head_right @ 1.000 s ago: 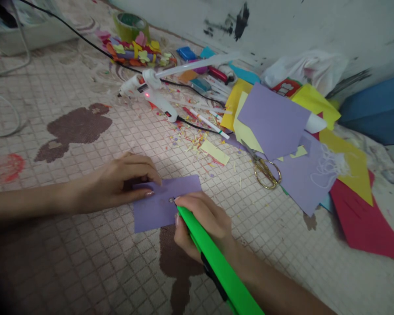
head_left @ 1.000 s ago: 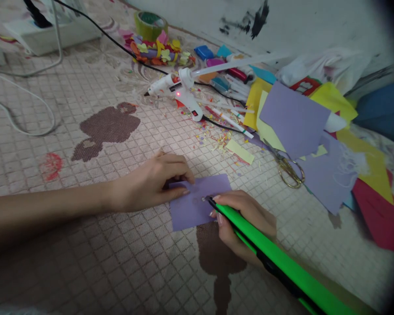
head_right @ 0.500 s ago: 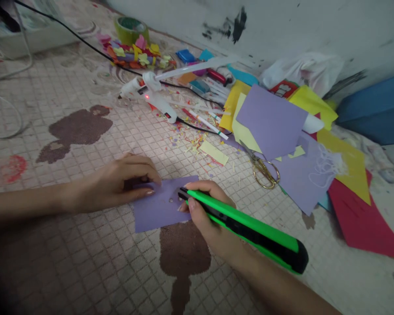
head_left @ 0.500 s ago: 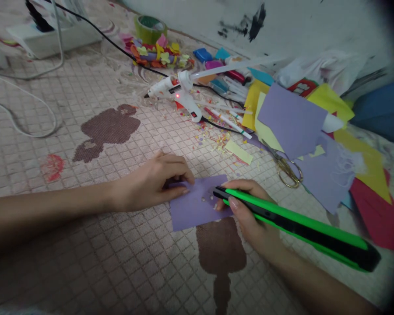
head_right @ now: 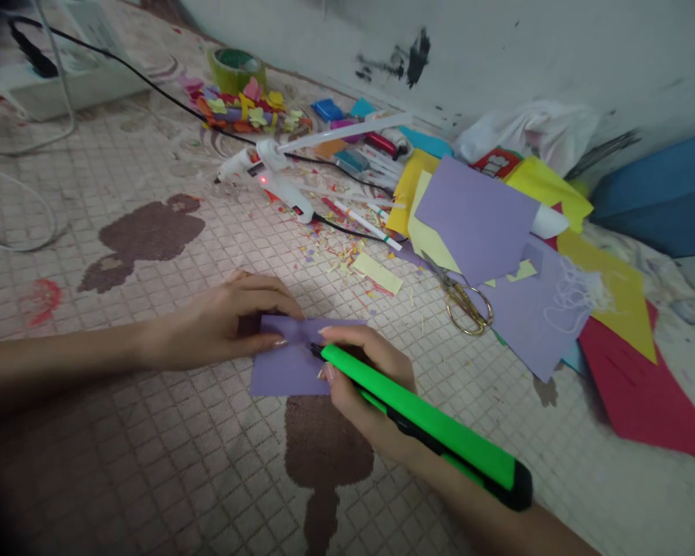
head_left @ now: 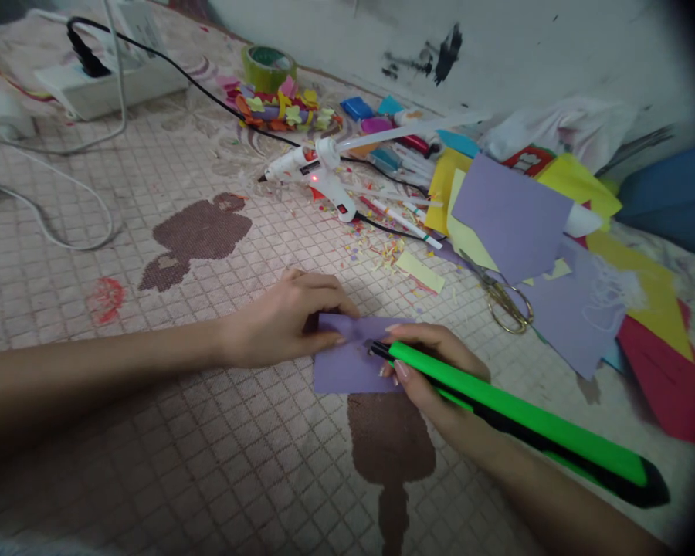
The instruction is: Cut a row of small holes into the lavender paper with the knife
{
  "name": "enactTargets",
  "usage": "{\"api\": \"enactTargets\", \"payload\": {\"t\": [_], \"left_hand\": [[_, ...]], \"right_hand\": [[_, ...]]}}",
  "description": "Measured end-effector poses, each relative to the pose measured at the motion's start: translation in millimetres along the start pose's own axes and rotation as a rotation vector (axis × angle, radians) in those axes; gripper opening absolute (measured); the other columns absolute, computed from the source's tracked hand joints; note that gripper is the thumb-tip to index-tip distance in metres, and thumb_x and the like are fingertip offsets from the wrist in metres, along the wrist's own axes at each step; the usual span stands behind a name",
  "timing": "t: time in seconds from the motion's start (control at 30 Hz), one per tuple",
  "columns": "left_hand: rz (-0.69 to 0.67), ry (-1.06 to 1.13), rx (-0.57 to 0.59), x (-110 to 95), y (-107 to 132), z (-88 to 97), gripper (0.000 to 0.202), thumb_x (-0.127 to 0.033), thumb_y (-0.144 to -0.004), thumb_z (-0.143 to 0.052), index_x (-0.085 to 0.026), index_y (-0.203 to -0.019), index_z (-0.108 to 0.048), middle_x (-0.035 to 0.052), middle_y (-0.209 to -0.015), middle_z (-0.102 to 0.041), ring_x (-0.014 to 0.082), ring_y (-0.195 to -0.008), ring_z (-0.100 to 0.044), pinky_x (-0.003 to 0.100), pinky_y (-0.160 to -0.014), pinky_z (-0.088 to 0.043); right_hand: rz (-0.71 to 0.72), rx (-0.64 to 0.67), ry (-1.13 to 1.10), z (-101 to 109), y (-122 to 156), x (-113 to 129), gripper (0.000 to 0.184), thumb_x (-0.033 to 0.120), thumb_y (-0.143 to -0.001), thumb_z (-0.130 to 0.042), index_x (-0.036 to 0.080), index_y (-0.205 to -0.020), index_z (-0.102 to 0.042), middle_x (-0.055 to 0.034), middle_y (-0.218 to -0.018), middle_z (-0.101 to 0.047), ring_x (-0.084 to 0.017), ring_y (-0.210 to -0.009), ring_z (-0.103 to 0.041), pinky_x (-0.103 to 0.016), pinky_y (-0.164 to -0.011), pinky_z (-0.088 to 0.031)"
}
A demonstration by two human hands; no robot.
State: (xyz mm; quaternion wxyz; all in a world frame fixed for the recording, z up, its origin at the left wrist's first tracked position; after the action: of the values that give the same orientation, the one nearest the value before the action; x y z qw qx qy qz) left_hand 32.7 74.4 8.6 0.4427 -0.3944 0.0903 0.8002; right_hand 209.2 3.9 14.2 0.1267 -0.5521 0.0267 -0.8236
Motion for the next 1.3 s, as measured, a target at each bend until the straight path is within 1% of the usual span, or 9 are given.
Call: {"api": "enactTargets", "payload": {"t": [0.17, 0.33, 0.43, 0.63, 0.77, 0.93, 1.03, 1.17, 1.3], "left_hand": [[0.014, -0.042, 0.017, 1.6, 4.1, -2.1, 0.033, -0.031, -0.084, -0.074, -0.022, -0.114, -0.064, 0.0037, -0.112, -0.066, 0.0212, -0.105, -0.060, 0.038, -0.095, -0.035], [-0.043, -0.081, 0.008, -0.1, 8.2, -2.8, 0.047, -0.043, -0.082, -0.077, -0.021, -0.120, -0.061, 0.0063, -0.119, -0.062, 0.0234, -0.111, -0.057, 0.038, -0.095, -0.035], [-0.078, -0.128, 0.017, -2.5, 9.5, -4.8, 0.050, -0.049, -0.081, -0.076, -0.022, -0.120, -0.061, 0.0067, -0.121, -0.062, 0.0246, -0.110, -0.056, 0.039, -0.094, -0.035], [-0.084, -0.169, 0.027, -3.9, 9.5, -6.8, 0.049, -0.044, -0.080, -0.078, -0.021, -0.120, -0.062, 0.0069, -0.120, -0.063, 0.0259, -0.110, -0.055, 0.040, -0.095, -0.035], [-0.082, -0.168, 0.025, -3.8, 9.5, -6.6, 0.047, -0.044, -0.080, -0.078, -0.020, -0.118, -0.063, 0.0066, -0.120, -0.063, 0.0253, -0.109, -0.055, 0.040, -0.095, -0.035], [-0.077, -0.167, 0.023, -4.1, 9.5, -6.2, 0.048, -0.044, -0.080, -0.079, -0.020, -0.118, -0.063, 0.0066, -0.120, -0.063, 0.0258, -0.109, -0.055, 0.040, -0.093, -0.036], [-0.086, -0.173, 0.022, -4.1, 9.0, -6.4, 0.048, -0.045, -0.080, -0.078, -0.020, -0.118, -0.063, 0.0072, -0.120, -0.063, 0.0256, -0.108, -0.056, 0.039, -0.093, -0.036], [-0.090, -0.179, 0.024, -3.2, 8.8, -7.0, 0.048, -0.046, -0.081, -0.077, -0.021, -0.120, -0.063, 0.0070, -0.120, -0.063, 0.0254, -0.108, -0.055, 0.039, -0.093, -0.036], [-0.085, -0.171, 0.023, -3.3, 8.9, -6.4, 0.050, -0.047, -0.080, -0.078, -0.020, -0.119, -0.063, 0.0066, -0.120, -0.063, 0.0251, -0.108, -0.055, 0.039, -0.093, -0.036]], "right_hand": [[0.037, 0.015, 0.027, -1.7, -2.2, -0.2, 0.022, 0.015, -0.087, -0.062, 0.026, -0.106, -0.068, 0.0016, -0.083, -0.072, -0.013, -0.069, -0.070, -0.027, -0.067, -0.058], [0.032, 0.044, 0.024, -2.8, -2.8, -0.2, 0.026, 0.014, -0.086, -0.062, 0.026, -0.108, -0.068, 0.0010, -0.084, -0.072, -0.015, -0.070, -0.070, -0.029, -0.066, -0.058], [0.017, 0.052, 0.040, -2.6, -3.1, 1.0, 0.024, 0.015, -0.086, -0.062, 0.024, -0.106, -0.069, 0.0011, -0.080, -0.072, -0.015, -0.069, -0.070, -0.028, -0.065, -0.058], [-0.021, 0.097, 0.055, -1.9, -4.4, -2.4, 0.023, 0.016, -0.087, -0.063, 0.026, -0.107, -0.069, 0.0000, -0.085, -0.073, -0.015, -0.070, -0.072, -0.028, -0.066, -0.060], [0.031, 0.086, 0.103, -2.0, -6.7, -1.9, 0.021, 0.015, -0.086, -0.063, 0.026, -0.102, -0.070, 0.0003, -0.088, -0.074, -0.015, -0.069, -0.072, -0.029, -0.064, -0.061], [0.058, 0.101, 0.112, -3.8, -8.5, -0.4, 0.028, 0.012, -0.086, -0.062, 0.030, -0.105, -0.069, 0.0009, -0.089, -0.073, -0.014, -0.068, -0.072, -0.026, -0.064, -0.061], [0.088, 0.103, 0.131, -4.1, -8.9, 1.2, 0.028, 0.011, -0.085, -0.061, 0.030, -0.104, -0.069, 0.0000, -0.090, -0.074, -0.014, -0.071, -0.072, -0.026, -0.067, -0.061], [0.070, 0.104, 0.124, -4.2, -9.2, -0.5, 0.025, 0.012, -0.085, -0.062, 0.028, -0.103, -0.069, -0.0004, -0.091, -0.074, -0.014, -0.069, -0.072, -0.027, -0.063, -0.060], [0.090, 0.123, 0.141, -5.6, -10.2, 2.8, 0.029, 0.010, -0.084, -0.060, 0.028, -0.104, -0.069, -0.0008, -0.087, -0.073, -0.015, -0.070, -0.071, -0.026, -0.060, -0.058]]}}
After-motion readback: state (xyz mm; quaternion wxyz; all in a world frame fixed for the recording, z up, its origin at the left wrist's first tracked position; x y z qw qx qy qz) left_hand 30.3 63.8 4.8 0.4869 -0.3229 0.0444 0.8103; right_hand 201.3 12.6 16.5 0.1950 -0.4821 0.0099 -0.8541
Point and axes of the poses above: each hand's wrist, its own y-axis away from the middle knuckle, its own z-axis out of the back of the hand, x = y × z, the point moved 6 cm from there along -y, towards the middle knuckle
